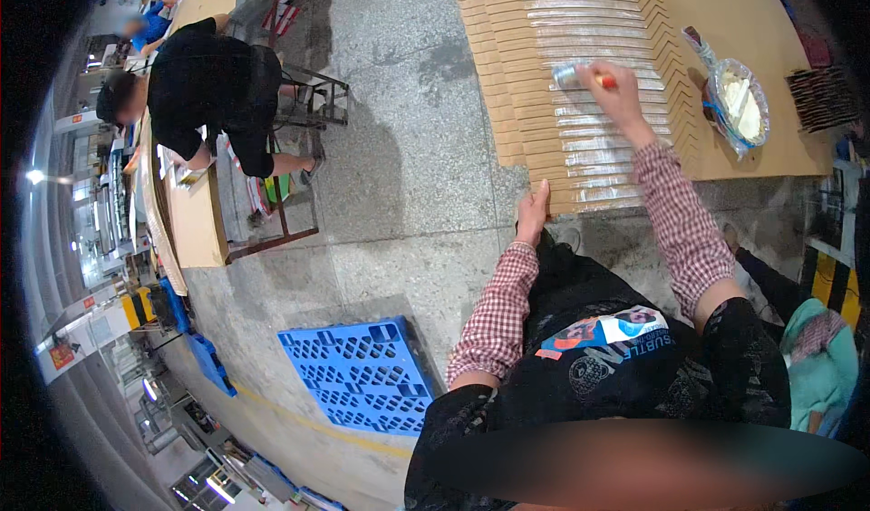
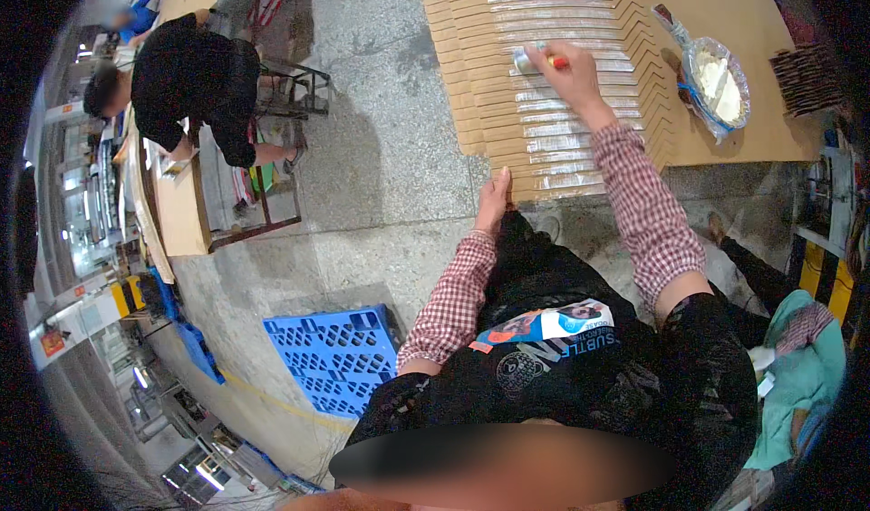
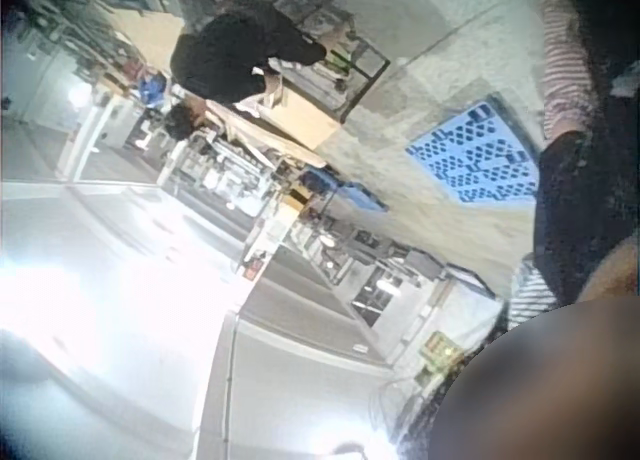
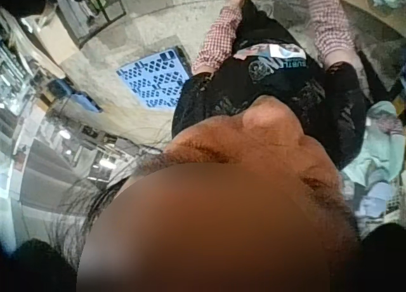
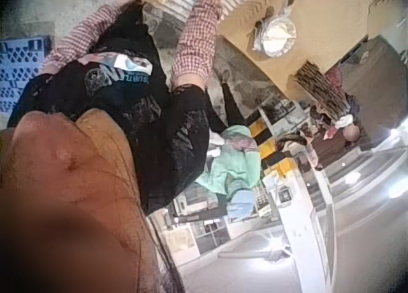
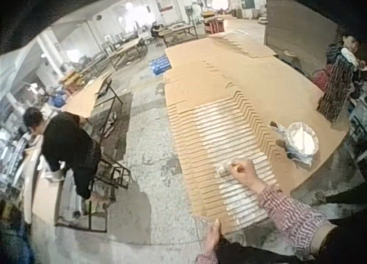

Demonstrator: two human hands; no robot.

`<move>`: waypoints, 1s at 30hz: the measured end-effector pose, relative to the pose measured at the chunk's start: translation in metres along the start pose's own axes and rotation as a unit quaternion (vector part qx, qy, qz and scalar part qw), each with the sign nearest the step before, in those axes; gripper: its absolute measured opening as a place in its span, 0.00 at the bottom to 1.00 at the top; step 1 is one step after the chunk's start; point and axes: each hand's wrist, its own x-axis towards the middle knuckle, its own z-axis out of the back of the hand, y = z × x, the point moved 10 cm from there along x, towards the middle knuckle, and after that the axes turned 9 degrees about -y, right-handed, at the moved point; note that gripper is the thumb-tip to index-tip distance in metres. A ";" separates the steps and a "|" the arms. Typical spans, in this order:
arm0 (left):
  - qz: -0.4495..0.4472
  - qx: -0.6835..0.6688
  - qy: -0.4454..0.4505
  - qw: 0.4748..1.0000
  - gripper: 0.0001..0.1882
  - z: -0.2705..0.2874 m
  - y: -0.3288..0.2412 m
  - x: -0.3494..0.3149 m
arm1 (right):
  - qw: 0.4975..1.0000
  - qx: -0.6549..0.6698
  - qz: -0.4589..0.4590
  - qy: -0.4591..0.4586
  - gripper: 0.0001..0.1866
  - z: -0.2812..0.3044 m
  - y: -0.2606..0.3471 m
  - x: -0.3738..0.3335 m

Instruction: Apply adhesive or white paint to a stack of fan-folded cardboard products using a brush.

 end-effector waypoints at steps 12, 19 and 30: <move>0.039 0.003 0.022 0.999 0.25 -0.008 0.006 0.000 | 0.991 -0.107 0.017 0.075 0.12 -0.020 0.011 -0.017; 0.074 -0.042 0.035 0.996 0.25 -0.011 0.012 -0.003 | 0.962 -0.141 -0.069 0.225 0.07 0.026 0.041 -0.131; 0.077 -0.074 0.019 0.994 0.23 -0.012 0.002 -0.011 | 0.958 -0.136 -0.112 0.226 0.04 0.055 0.073 -0.195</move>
